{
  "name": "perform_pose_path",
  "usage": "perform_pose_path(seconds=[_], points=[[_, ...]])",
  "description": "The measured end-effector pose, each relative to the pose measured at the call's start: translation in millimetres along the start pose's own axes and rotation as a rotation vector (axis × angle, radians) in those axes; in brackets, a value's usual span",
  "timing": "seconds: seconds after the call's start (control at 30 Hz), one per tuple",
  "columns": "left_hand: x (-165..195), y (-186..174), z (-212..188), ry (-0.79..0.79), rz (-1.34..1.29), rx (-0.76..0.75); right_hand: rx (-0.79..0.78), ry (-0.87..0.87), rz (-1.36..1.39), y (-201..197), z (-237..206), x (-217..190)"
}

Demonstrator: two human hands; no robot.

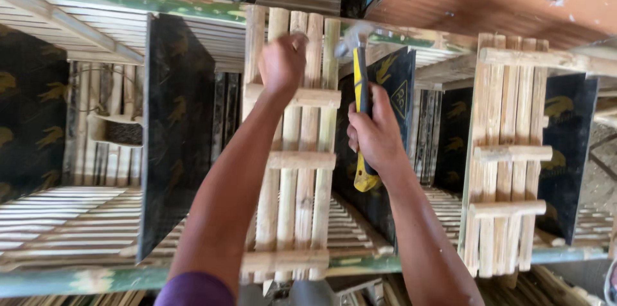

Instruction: The person assembles a bamboo chair by positioning a slatted seat panel onto the frame and securing it with nails. They use a hammer to drive nails into the bamboo slats, repeatedly adjusting the panel and hammering multiple fasteners to attach the seat to the chair frame.

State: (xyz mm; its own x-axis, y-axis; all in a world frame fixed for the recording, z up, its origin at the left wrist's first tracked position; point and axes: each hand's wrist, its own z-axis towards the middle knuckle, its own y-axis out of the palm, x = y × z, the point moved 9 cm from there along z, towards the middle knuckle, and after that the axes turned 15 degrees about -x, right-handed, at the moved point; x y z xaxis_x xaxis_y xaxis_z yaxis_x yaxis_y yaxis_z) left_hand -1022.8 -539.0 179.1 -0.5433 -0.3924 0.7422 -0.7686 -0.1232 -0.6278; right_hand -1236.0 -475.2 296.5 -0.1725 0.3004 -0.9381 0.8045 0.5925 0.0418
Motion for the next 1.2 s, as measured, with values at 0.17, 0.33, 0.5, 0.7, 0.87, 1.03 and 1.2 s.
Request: perform_pose_path(seconds=[0.17,0.33,0.5,0.7,0.87,1.03,1.2], points=[[-25,18,61,-0.109,-0.016,0.443,0.015,-0.138,-0.249,-17,32,-7],[-26,33,51,-0.064,0.04,0.501,0.108,0.158,-0.333,-35,51,54],[-7,18,41,0.008,0.02,0.555,0.065,-0.127,-0.565,-33,77,37],[-6,16,39,0.017,0.005,0.568,0.091,-0.049,-0.814,-38,84,32],[-12,24,45,0.016,0.005,0.556,0.092,-0.119,-0.737,-41,85,36],[-10,21,45,-0.047,0.033,0.522,0.12,-0.126,-0.925,-45,90,37],[2,11,34,0.111,-0.087,0.522,0.065,-0.289,-0.361,-64,49,41]])
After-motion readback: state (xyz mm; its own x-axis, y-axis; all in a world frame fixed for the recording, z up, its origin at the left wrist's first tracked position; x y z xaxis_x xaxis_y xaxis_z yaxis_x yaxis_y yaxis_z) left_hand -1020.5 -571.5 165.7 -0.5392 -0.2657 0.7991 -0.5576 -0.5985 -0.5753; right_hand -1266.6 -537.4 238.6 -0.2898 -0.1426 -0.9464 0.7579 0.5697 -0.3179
